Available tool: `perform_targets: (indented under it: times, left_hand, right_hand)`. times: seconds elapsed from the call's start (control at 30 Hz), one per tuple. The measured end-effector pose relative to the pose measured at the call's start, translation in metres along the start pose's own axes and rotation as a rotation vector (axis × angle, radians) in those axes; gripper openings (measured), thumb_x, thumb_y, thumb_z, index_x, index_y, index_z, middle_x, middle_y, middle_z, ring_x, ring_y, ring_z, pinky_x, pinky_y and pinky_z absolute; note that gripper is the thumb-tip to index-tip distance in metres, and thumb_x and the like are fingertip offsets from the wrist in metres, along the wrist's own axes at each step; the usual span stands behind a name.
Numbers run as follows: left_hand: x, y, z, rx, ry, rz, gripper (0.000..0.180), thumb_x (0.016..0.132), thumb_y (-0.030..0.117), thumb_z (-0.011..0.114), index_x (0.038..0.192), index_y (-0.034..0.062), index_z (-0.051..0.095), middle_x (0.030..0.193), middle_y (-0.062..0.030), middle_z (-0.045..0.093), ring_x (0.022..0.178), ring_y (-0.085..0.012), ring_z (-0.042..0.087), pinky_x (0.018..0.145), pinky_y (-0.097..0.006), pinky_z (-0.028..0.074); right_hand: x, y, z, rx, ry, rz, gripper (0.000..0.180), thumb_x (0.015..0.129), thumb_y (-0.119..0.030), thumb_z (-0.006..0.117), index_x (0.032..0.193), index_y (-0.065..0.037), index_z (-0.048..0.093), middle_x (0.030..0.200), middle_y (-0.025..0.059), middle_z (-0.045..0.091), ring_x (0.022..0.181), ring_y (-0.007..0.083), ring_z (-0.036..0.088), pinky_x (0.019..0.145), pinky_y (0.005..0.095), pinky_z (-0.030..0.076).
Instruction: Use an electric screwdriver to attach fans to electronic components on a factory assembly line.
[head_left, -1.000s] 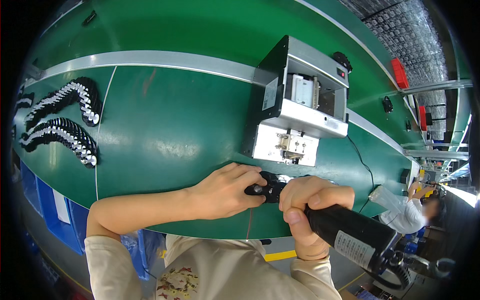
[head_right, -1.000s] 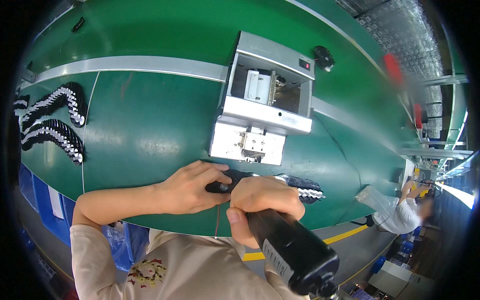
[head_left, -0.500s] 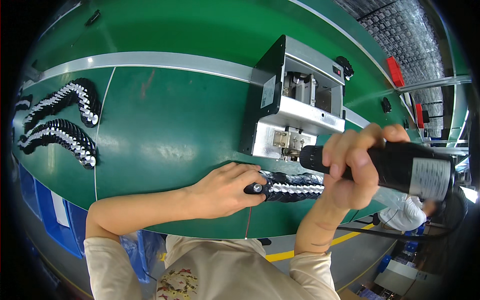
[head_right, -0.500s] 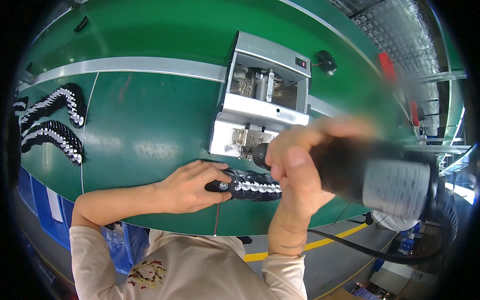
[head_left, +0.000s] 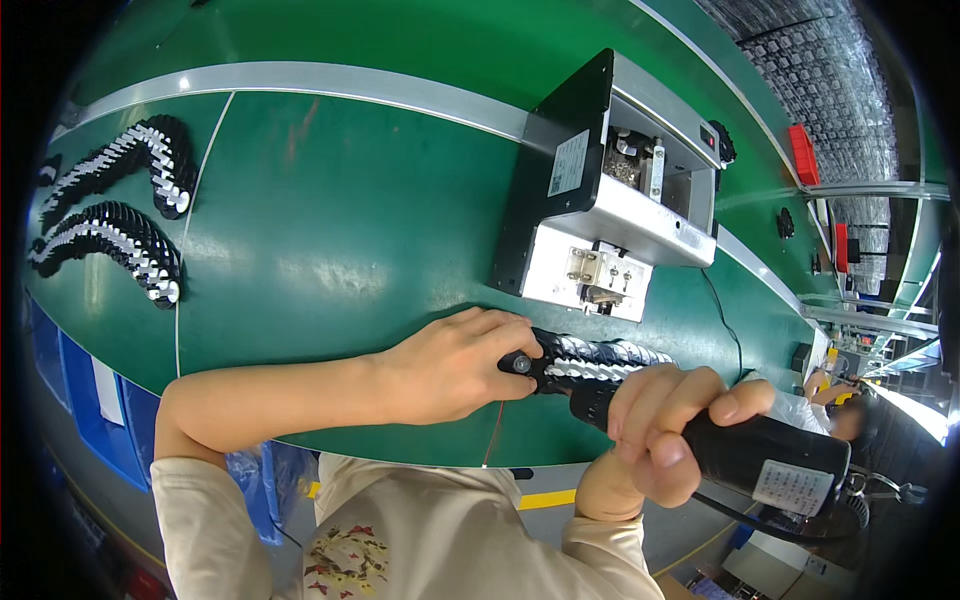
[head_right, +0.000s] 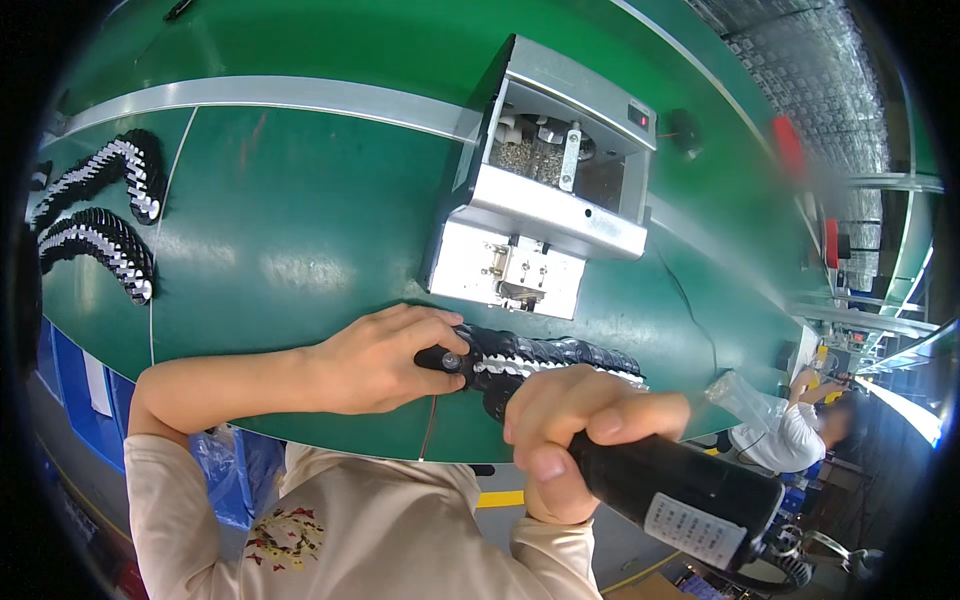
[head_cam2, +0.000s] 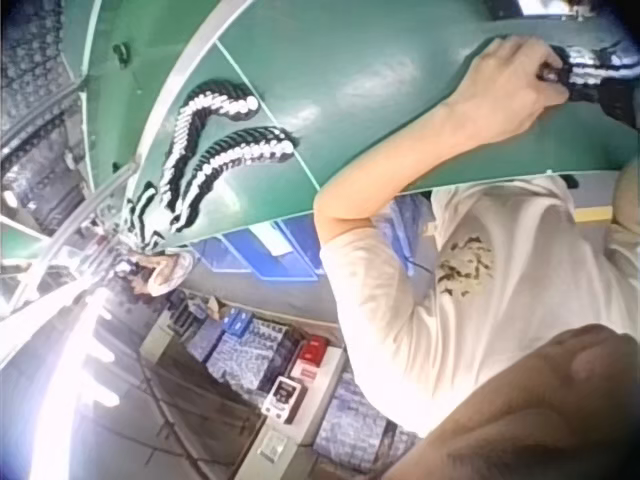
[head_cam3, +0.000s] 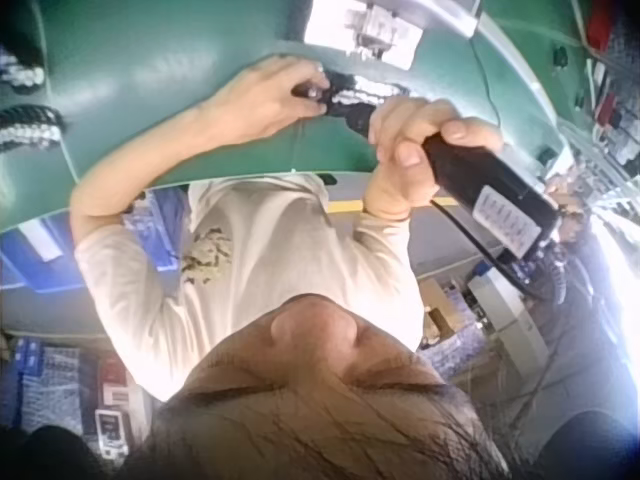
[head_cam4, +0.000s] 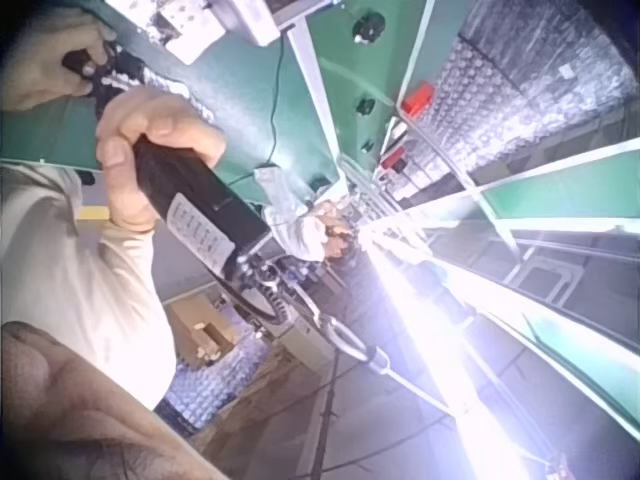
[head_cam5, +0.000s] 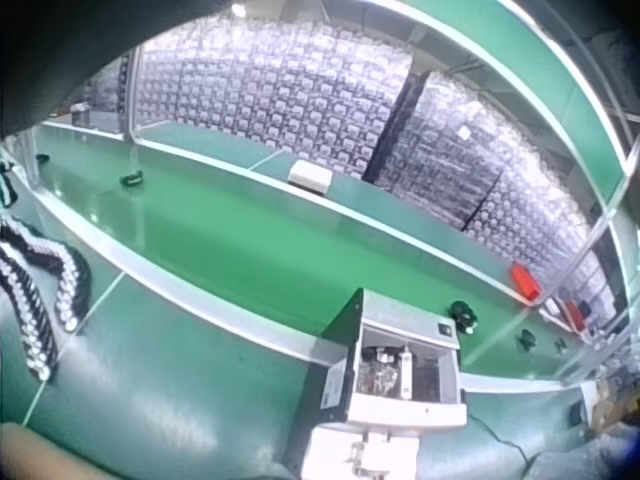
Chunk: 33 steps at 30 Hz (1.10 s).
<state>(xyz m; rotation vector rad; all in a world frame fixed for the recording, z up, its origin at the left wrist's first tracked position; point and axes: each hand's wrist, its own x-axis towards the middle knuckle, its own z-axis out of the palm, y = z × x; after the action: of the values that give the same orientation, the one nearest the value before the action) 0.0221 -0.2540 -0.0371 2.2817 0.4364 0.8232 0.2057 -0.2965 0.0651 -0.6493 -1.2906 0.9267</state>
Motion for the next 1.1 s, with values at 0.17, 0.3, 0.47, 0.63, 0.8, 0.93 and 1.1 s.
perform_targets:
  times: [0.17,0.3,0.47,0.63,0.8,0.93,1.1]
  left_hand:
    - [0.0,-0.008,-0.003,-0.117,-0.038,-0.006,0.021,0.076,0.012,0.068,0.096,0.01,0.075,0.115,-0.0101,0.056,0.108,-0.0294,0.056,0.092,-0.039,0.05]
    - [0.0,-0.008,-0.005,-0.113,-0.041,0.015,0.022,0.077,0.012,0.068,0.097,0.0095,0.075,0.114,-0.0103,0.057,0.109,-0.0288,0.056,0.092,-0.038,0.05]
    - [0.0,-0.009,-0.004,-0.085,-0.035,0.032,0.021,0.078,0.011,0.067,0.097,0.0096,0.075,0.114,-0.0102,0.057,0.11,-0.0281,0.056,0.091,-0.038,0.051]
    - [-0.001,-0.006,-0.007,-0.087,-0.05,0.024,0.019,0.079,0.012,0.068,0.096,0.0092,0.075,0.114,-0.01,0.056,0.111,-0.0273,0.055,0.092,-0.038,0.05]
    - [-0.001,-0.006,-0.009,-0.08,-0.042,0.053,0.018,0.077,0.013,0.07,0.094,0.0084,0.074,0.112,-0.0093,0.055,0.113,-0.0265,0.054,0.092,-0.038,0.049]
    - [0.0,-0.005,-0.011,-0.084,-0.045,0.055,0.022,0.072,0.011,0.073,0.094,0.0082,0.073,0.113,-0.0096,0.053,0.112,-0.0274,0.054,0.091,-0.038,0.05]
    - [0.001,-0.003,-0.013,-0.128,-0.09,-0.026,0.029,0.067,0.009,0.075,0.096,0.009,0.074,0.117,-0.0117,0.052,0.112,-0.0299,0.054,0.092,-0.04,0.05]
  right_hand:
    - [-0.004,0.003,0.002,-0.004,0.009,0.043,0.038,0.082,0.002,0.06,0.112,-0.008,0.039,0.068,0.0057,0.049,0.044,0.0142,0.048,0.046,0.0308,0.045]
    - [-0.005,0.005,0.003,0.009,0.035,0.033,0.038,0.082,0.003,0.06,0.111,-0.008,0.039,0.067,0.0059,0.048,0.043,0.0143,0.047,0.045,0.0315,0.044]
    - [-0.007,0.008,0.004,-0.018,0.034,0.049,0.039,0.081,0.003,0.063,0.109,-0.008,0.039,0.065,0.0059,0.048,0.042,0.0148,0.047,0.043,0.0319,0.044]
    - [-0.014,0.005,0.005,-0.027,-0.068,0.032,0.041,0.076,0.009,0.07,0.102,-0.008,0.043,0.071,0.008,0.056,0.049,0.0176,0.052,0.047,0.0338,0.049]
    - [-0.016,0.008,0.008,-0.131,-0.162,-0.035,0.038,0.077,0.004,0.07,0.101,-0.009,0.043,0.066,0.0059,0.054,0.044,0.0165,0.053,0.042,0.0327,0.049]
    - [-0.017,0.011,0.008,-0.159,-0.162,-0.048,0.037,0.081,-0.002,0.072,0.101,-0.011,0.043,0.065,0.0039,0.054,0.043,0.015,0.053,0.04,0.0313,0.048]
    - [-0.018,0.01,0.009,-0.137,-0.068,-0.017,0.039,0.079,-0.002,0.075,0.098,-0.011,0.042,0.062,0.002,0.053,0.042,0.0138,0.052,0.04,0.0313,0.047]
